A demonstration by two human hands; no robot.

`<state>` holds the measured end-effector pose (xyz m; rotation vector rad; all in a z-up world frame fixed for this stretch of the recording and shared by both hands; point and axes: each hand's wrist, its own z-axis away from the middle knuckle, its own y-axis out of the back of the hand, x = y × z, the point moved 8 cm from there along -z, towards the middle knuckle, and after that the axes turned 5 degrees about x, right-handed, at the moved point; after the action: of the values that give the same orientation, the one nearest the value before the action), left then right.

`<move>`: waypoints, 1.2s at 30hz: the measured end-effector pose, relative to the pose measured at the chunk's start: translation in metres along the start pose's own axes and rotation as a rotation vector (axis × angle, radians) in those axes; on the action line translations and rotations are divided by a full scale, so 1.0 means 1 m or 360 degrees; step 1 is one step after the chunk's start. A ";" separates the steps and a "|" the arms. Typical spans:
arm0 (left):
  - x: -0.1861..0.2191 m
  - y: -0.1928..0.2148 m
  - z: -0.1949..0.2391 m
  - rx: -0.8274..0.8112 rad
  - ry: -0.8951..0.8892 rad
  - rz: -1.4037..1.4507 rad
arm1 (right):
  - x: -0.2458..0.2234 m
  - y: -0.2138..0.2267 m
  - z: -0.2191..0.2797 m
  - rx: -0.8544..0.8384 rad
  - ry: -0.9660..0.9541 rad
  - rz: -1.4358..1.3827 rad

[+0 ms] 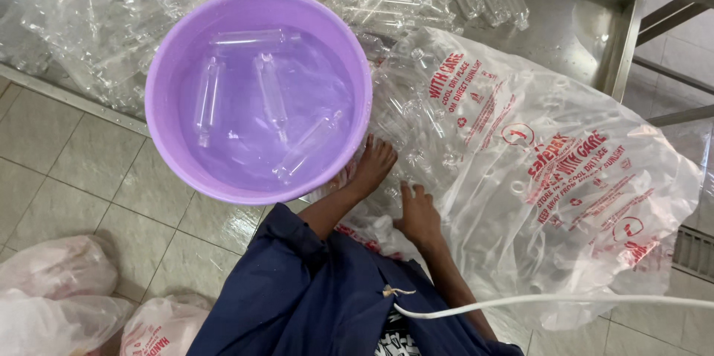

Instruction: The person rinses plastic bottles by submerging them in a basin of water, shaking them, and then placing them into a large plastic bag.

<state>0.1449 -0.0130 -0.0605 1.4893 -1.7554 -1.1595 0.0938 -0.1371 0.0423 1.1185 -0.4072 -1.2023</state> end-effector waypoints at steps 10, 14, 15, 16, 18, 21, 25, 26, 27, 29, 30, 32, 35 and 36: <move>-0.011 0.079 -0.075 -0.0181 0.0240 0.0162 | 0.032 0.052 -0.001 0.0336 -0.0015 -0.0194; -0.077 0.179 -0.084 -0.0067 0.0704 0.1118 | 0.034 0.147 0.041 0.1182 0.0193 -0.1345; -0.095 0.208 -0.081 -0.0008 0.0915 0.1610 | 0.047 0.157 0.050 0.1574 0.0386 -0.1735; -0.106 0.232 -0.079 -0.0016 0.0910 0.1610 | 0.041 0.153 0.038 0.1577 0.0379 -0.1741; -0.146 0.283 -0.060 0.0351 0.1345 0.1894 | 0.031 0.149 0.029 0.1767 0.0757 -0.2150; -0.204 0.278 -0.040 0.0534 0.1389 0.1318 | -0.052 0.138 -0.016 0.1236 0.0895 -0.2174; -0.214 0.234 0.019 -0.0437 0.1596 0.0332 | -0.075 0.119 -0.013 0.0622 0.0504 -0.1413; -0.202 0.235 0.032 -0.0318 0.1495 0.0596 | -0.063 0.113 -0.005 0.0591 0.0381 -0.1453; -0.190 0.236 0.045 -0.0197 0.1384 0.0854 | -0.051 0.108 0.003 0.0560 0.0257 -0.1490; -0.157 0.249 0.071 -0.0237 0.1514 0.1354 | -0.027 0.076 0.024 0.0287 0.0088 -0.1454; -0.135 0.253 0.082 -0.0260 0.1605 0.1856 | -0.013 0.052 0.038 0.0042 -0.0080 -0.1418; -0.104 0.234 0.114 -0.0762 0.1574 0.1847 | 0.002 0.016 0.065 -0.0284 0.0116 -0.1229; -0.065 0.161 0.191 -0.1503 0.1488 0.1526 | 0.012 -0.018 0.098 -0.0615 0.0194 -0.0950; -0.056 0.131 0.225 -0.1738 0.1468 0.1233 | 0.021 -0.026 0.107 -0.0640 0.0061 -0.0853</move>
<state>-0.0959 0.0999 -0.0453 0.4113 -0.6589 -0.6062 0.0060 -0.2036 0.0621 0.9176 0.1807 -1.6379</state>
